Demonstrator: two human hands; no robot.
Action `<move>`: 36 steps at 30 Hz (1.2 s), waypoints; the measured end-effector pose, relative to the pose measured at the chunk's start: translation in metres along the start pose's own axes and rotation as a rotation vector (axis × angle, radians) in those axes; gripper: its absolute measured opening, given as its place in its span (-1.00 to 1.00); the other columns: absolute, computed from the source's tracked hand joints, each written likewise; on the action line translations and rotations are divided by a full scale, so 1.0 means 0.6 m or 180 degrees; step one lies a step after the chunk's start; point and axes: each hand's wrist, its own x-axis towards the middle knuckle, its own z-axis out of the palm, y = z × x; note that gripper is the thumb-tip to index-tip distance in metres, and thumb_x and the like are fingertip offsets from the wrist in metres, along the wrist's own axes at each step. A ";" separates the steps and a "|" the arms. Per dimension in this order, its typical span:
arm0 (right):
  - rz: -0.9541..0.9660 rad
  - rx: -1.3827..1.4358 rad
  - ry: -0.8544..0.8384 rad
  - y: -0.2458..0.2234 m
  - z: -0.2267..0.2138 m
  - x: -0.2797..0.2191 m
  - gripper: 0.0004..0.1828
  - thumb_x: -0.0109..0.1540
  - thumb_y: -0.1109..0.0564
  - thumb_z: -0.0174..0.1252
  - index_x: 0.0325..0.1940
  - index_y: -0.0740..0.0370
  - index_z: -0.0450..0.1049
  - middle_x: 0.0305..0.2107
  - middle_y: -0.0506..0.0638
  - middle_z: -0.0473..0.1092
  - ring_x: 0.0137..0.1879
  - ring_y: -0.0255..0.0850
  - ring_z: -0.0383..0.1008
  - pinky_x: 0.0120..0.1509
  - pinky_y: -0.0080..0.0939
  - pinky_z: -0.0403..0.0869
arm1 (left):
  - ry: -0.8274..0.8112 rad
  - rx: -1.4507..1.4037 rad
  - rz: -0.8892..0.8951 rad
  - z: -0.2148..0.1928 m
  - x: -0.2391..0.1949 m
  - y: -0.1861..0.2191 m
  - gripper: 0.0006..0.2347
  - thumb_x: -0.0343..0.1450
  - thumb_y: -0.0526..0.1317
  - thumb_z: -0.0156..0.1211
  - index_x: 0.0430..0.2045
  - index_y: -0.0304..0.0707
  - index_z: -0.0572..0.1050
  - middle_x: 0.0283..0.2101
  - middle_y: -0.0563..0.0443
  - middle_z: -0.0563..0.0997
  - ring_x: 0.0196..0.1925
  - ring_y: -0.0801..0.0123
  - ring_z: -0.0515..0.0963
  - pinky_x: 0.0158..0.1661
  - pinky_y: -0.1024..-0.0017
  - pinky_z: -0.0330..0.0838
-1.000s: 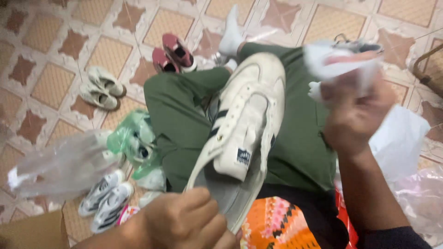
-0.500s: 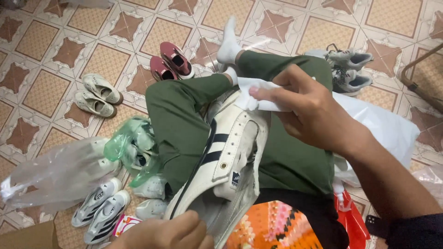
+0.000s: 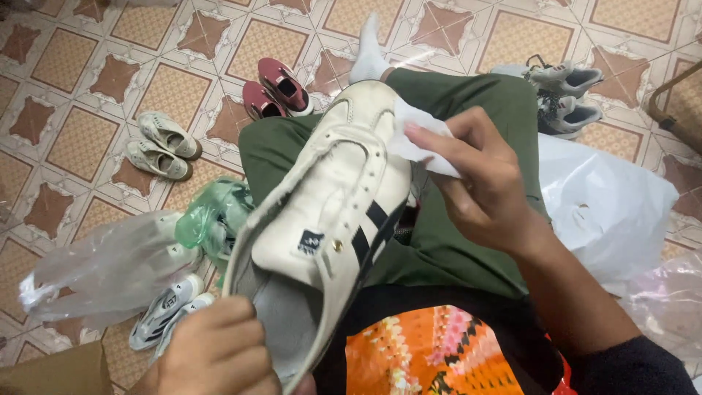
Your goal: The person sits on the floor and wipes a red and blue running shoe with a white cloth, focusing on the upper and heel. They then pick up a white sneaker with black stripes and wipe its upper surface. Several other shoes are visible on the floor nearby.
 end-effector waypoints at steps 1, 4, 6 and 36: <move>0.0030 -0.0026 -0.0088 -0.007 0.002 0.010 -0.54 0.77 0.30 0.17 0.78 0.19 0.53 0.07 0.08 0.33 0.14 -0.04 0.41 0.30 -0.09 0.46 | 0.0197 -0.0055 -0.0172 -0.008 0.022 -0.002 -0.47 0.62 -0.22 0.43 -0.78 -0.02 0.25 -0.64 0.14 0.25 -0.65 0.36 0.16 -0.47 0.30 0.11; 0.0118 0.0001 -0.0161 -0.024 0.016 0.021 -0.51 0.78 0.23 0.13 0.84 0.21 0.46 0.08 0.10 0.36 0.18 -0.02 0.42 0.33 -0.05 0.48 | 0.0919 -0.0157 -0.0471 0.005 0.083 -0.005 -0.51 0.50 -0.28 0.28 -0.85 -0.10 0.16 -0.66 0.08 0.08 -0.66 0.30 -0.01 -0.44 0.24 -0.09; 0.0217 0.0063 -0.0168 -0.039 0.028 0.012 -0.50 0.79 0.16 0.09 0.85 0.22 0.42 0.05 0.10 0.36 0.18 -0.02 0.40 0.33 -0.03 0.48 | 0.1435 -0.0241 -0.0644 0.015 0.102 -0.006 -0.51 0.45 -0.25 0.21 -0.88 -0.15 0.06 -0.67 0.03 -0.05 -0.67 0.29 -0.14 -0.42 0.18 -0.24; -0.0293 -0.0797 -0.0279 -0.061 0.096 -0.082 -0.29 0.57 0.35 0.22 0.85 0.21 0.41 -0.06 0.22 0.50 -0.03 0.07 0.39 -0.05 0.10 0.41 | 0.1705 -0.1054 -0.0794 0.071 0.062 -0.074 -0.60 0.42 -0.38 0.10 -0.79 -0.15 0.03 -0.68 0.11 -0.03 -0.68 0.36 -0.07 -0.48 0.26 -0.13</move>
